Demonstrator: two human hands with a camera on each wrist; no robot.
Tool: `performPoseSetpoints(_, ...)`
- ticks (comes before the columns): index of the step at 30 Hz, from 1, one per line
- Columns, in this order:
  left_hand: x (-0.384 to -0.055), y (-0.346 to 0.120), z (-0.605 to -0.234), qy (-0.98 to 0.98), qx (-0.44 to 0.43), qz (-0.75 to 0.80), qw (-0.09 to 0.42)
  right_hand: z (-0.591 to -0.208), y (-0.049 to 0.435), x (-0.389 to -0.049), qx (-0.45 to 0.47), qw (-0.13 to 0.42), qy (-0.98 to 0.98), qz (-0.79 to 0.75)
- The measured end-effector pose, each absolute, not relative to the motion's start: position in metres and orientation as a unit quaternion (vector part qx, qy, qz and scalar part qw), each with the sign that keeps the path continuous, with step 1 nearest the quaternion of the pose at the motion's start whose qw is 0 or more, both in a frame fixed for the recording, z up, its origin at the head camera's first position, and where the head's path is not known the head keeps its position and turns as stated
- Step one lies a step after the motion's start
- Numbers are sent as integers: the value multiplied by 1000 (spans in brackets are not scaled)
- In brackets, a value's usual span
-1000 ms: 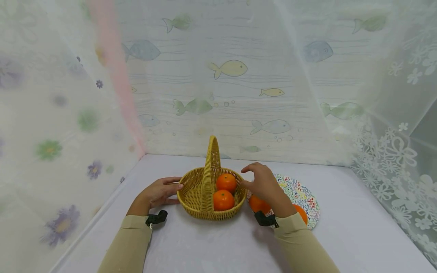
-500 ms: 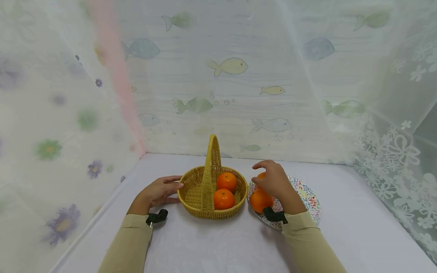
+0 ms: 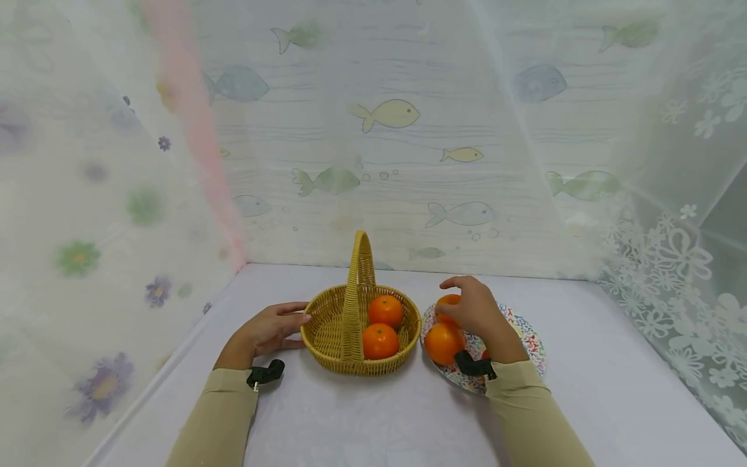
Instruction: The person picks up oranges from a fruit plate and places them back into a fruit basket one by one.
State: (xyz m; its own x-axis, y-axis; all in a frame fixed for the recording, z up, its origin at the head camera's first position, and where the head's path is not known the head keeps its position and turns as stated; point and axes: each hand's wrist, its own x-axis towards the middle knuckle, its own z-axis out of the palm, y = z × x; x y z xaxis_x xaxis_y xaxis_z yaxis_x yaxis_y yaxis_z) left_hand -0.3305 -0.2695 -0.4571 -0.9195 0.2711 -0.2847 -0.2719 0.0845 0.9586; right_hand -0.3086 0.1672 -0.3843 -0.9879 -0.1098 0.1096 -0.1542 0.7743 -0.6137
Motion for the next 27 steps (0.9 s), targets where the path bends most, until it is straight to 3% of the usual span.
performPoseSetpoints(27,-330,-273,-455,705,15,677,212,-405,179,-321,61,-5,-945,321)
